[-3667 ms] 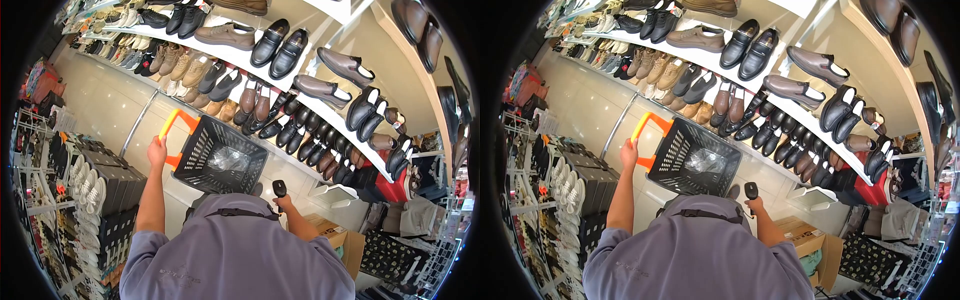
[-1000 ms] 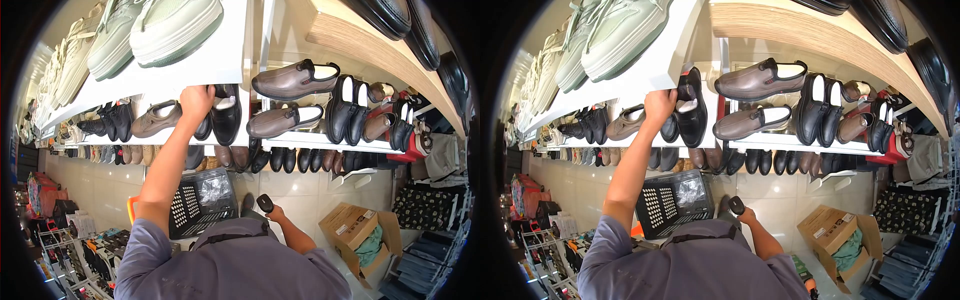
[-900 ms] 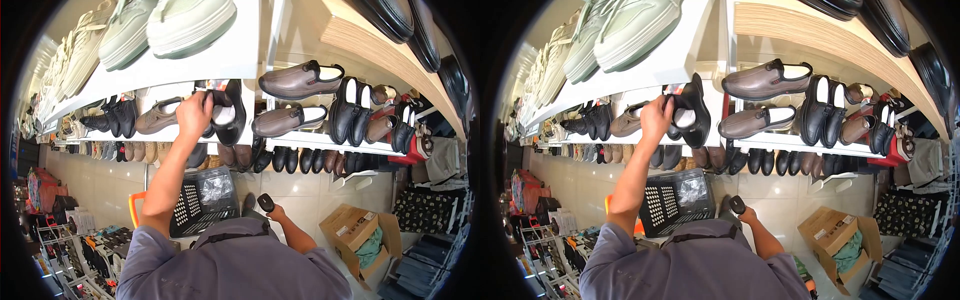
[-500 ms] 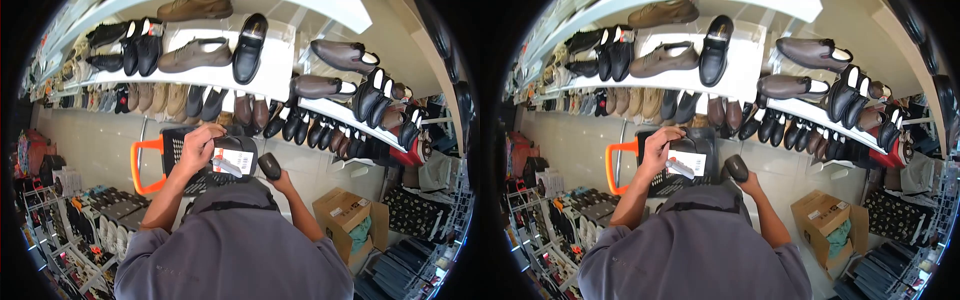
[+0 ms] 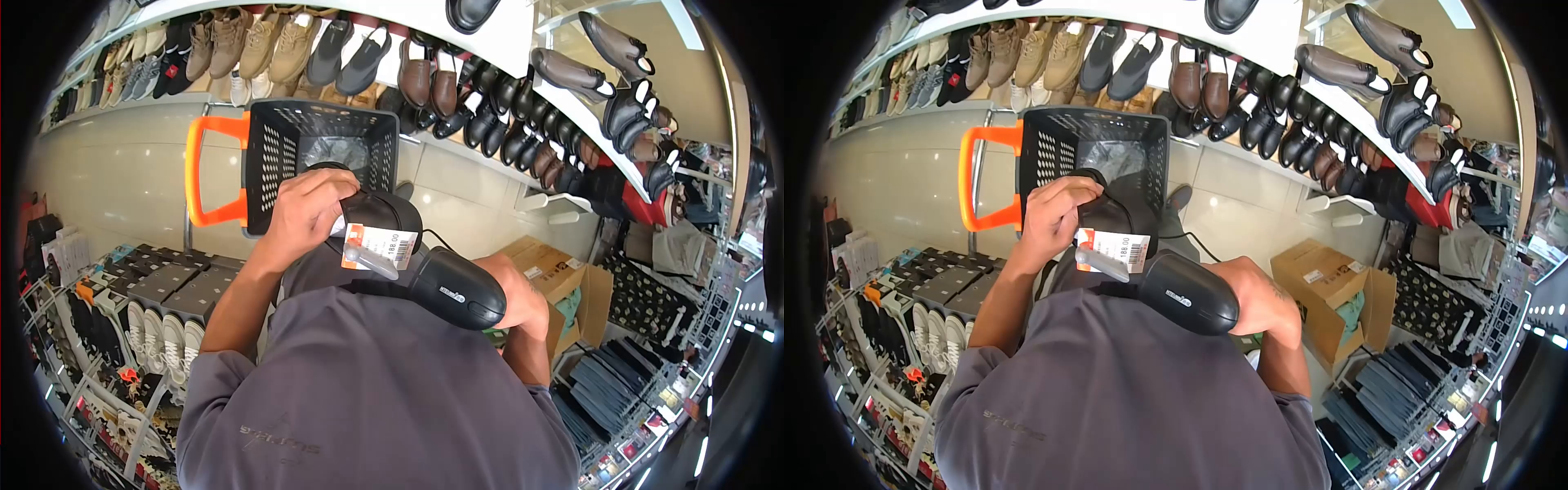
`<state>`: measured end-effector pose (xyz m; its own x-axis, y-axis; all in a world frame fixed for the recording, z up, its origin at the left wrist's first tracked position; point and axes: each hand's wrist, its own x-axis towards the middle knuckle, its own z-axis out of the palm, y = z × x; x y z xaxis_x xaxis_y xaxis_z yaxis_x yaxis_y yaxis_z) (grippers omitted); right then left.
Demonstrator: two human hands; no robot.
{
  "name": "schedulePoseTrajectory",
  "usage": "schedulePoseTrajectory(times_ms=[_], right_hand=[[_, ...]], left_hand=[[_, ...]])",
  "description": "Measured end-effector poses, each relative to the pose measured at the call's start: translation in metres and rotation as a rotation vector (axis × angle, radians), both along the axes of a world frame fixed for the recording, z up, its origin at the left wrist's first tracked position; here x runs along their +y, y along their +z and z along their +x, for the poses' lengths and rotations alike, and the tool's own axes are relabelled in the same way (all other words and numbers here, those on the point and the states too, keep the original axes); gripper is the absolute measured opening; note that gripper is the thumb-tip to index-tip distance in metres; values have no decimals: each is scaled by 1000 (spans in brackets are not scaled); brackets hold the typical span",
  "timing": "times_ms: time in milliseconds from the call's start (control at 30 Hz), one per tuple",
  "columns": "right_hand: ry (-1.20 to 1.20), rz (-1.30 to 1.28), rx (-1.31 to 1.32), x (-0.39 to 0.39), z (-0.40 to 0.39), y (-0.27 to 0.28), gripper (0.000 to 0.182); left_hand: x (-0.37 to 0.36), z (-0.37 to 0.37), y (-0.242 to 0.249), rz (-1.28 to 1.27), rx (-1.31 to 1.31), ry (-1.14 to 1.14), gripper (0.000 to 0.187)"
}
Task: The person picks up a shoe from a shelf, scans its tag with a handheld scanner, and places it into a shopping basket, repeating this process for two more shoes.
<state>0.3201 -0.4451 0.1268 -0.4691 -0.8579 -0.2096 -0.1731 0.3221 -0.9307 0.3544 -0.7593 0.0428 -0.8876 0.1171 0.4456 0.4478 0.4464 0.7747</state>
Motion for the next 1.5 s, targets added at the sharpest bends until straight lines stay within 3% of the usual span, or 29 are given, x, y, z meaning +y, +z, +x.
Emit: schedulePoseTrajectory(times_ms=[133,200,233,300,333,367,433,467,500,567,700,733,867,1100,1133,1233,1367,1400,1433,1500], right_hand=[[-195,-34,27,7,24,-21,44],[-385,-58,115,0,36,-32,37],[-458,43,37,-11,37,-28,44],[-585,-60,19,-24,34,-33,48],[-607,-45,-22,-30,30,-33,50],[-639,-107,-97,-36,28,-36,56],[-650,-277,-113,-45,22,-47,58],[-589,-326,-258,-47,24,-47,69],[-525,-374,-403,-48,25,-48,80],[-513,-362,-438,-45,28,-57,95],[-504,-260,-442,-35,27,-74,106],[-547,-235,-477,-37,28,-72,108],[-664,-390,-532,-63,27,-43,100],[-594,-303,-486,-61,15,-43,93],[-565,-261,-493,-60,15,-44,102],[-620,-310,-526,-69,14,-36,93],[-654,-398,-622,-56,16,-61,101],[-665,-434,-596,-57,16,-59,104],[-660,-436,-594,-57,14,-59,104],[-613,-481,-614,-56,10,-59,103]], left_hand=[[-2,18,-11,137,-50,38,17],[0,23,-15,405,-154,105,18],[5,25,-11,544,-182,182,14],[5,26,-12,669,-267,265,23],[11,22,-8,739,-313,416,28],[16,15,-1,1201,-366,370,32],[15,14,10,1398,-498,278,29],[16,14,15,1529,-517,218,29],[17,16,14,1528,-512,222,29],[19,19,8,1546,-647,205,26],[21,23,8,1383,-730,240,16],[13,25,3,1278,-805,142,31],[13,29,0,1342,-725,90,44],[6,31,6,1306,-812,-9,50],[6,31,6,1254,-756,-26,51],[4,28,15,1172,-670,-15,51],[-3,22,30,1160,-469,25,50],[-5,24,26,983,-416,171,40],[-5,26,27,970,-322,257,36],[-15,33,24,693,-73,346,32]])
